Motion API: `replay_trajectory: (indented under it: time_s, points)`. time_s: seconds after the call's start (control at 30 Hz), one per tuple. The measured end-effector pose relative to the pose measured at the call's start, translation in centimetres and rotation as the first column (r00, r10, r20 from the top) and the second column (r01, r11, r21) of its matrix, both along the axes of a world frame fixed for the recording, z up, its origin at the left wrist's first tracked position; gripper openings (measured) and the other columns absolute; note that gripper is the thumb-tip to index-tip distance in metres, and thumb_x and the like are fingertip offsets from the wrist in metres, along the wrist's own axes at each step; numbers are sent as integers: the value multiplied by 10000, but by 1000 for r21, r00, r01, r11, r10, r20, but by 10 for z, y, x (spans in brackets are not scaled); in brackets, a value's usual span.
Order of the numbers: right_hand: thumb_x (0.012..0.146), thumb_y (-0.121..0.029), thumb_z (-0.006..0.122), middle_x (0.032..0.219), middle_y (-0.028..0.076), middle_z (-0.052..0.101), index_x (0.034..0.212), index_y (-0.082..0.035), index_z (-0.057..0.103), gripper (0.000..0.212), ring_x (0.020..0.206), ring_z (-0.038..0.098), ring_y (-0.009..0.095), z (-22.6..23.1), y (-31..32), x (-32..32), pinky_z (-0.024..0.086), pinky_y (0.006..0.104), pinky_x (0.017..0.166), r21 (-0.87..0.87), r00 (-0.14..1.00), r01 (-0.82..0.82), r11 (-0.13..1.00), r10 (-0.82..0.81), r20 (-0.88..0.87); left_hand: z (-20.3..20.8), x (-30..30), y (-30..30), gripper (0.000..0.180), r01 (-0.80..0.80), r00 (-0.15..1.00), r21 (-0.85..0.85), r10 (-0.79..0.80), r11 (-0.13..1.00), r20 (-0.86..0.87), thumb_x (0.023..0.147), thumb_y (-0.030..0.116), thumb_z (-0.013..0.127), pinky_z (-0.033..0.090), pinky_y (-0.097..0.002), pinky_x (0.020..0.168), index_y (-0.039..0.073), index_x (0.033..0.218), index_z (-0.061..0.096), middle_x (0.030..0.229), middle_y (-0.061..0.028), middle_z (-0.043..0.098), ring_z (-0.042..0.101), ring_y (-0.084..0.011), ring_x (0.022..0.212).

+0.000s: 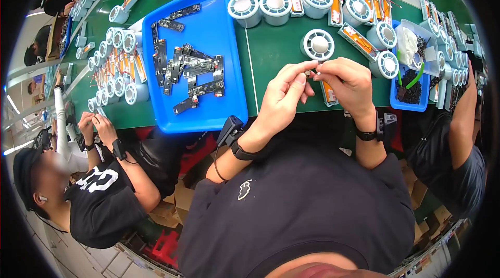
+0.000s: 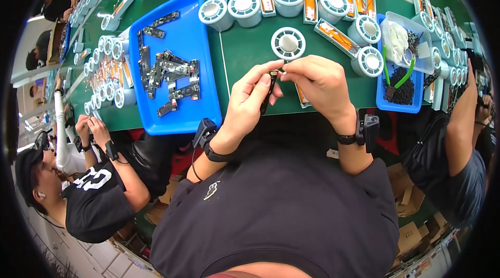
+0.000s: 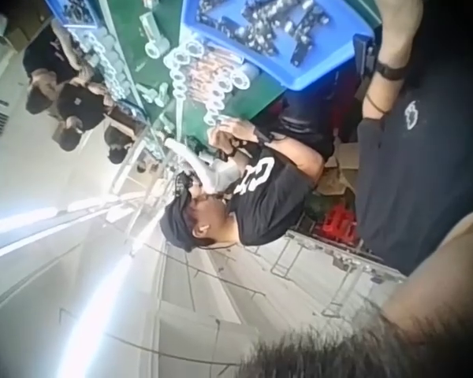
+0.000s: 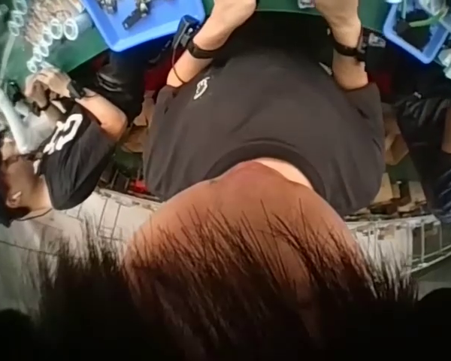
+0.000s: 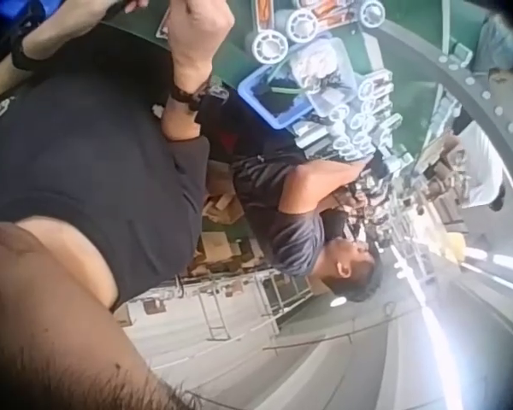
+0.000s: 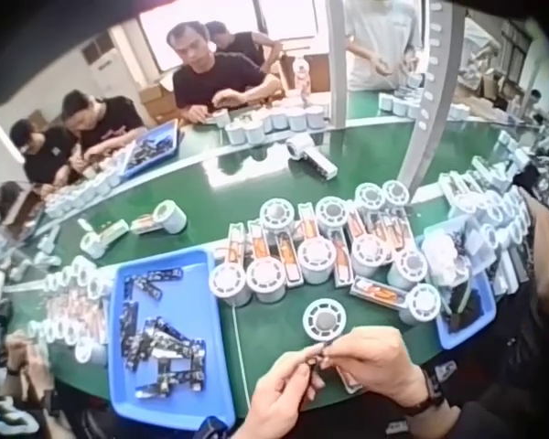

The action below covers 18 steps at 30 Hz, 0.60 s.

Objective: The person picks up a circuit board from a tray and places it into a fan housing. They connect the wires from the battery to the circuit board, press the board into place, and set the assembly back on the table.

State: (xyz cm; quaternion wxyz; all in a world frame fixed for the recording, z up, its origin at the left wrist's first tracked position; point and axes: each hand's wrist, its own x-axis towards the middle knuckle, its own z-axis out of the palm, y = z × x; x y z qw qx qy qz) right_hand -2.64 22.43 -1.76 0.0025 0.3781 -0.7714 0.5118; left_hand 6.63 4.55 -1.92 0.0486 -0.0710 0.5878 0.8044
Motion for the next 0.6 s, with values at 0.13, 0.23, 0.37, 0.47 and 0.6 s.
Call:
replay_trajectory:
  time_s: [0.13, 0.23, 0.37, 0.47, 0.6]
  points:
    - [784, 105, 745, 931, 127, 746, 982, 2, 752, 223, 750, 718, 232, 1, -9, 7, 571, 297, 650, -27, 995, 70, 997, -71, -70, 11, 0, 9, 308, -99, 994, 149, 105, 984, -37, 1062, 121, 582, 587, -307, 847, -38, 1326, 576, 1126, -107, 660, 708, -192, 958]
    - [779, 104, 754, 894, 112, 739, 987, 7, 754, 230, 732, 713, 230, 3, -11, 10, 571, 303, 641, -19, 984, 94, 995, -96, -149, 7, 1, 8, 291, -88, 995, 176, 96, 981, -40, 1036, 79, 614, 592, -322, 879, -38, 1301, 581, 1187, -121, 642, 715, -222, 1001]
    - [783, 89, 761, 867, 106, 727, 976, 7, 751, 210, 721, 711, 235, 7, -11, 11, 566, 314, 623, -8, 977, 107, 994, -107, -183, 4, 0, 4, 277, -56, 998, 98, 59, 994, -33, 999, 23, 654, 599, -332, 900, -40, 1259, 583, 1247, -139, 622, 722, -236, 1030]
    - [780, 66, 778, 866, 117, 725, 951, 4, 739, 186, 706, 705, 243, 8, -11, 12, 556, 318, 606, 14, 963, 98, 995, -91, -255, 7, -1, 0, 274, -50, 997, -63, 46, 997, -66, 982, 16, 678, 607, -323, 883, -45, 1233, 586, 1238, -142, 627, 728, -223, 1016]
    - [776, 42, 791, 856, 119, 722, 924, 2, 721, 169, 689, 698, 254, 11, -17, 16, 550, 318, 596, 53, 949, 126, 991, -105, -296, 13, -5, -6, 273, -56, 992, -299, 18, 953, -128, 965, 32, 703, 618, -301, 831, -51, 1202, 598, 1173, -137, 650, 737, -196, 978]
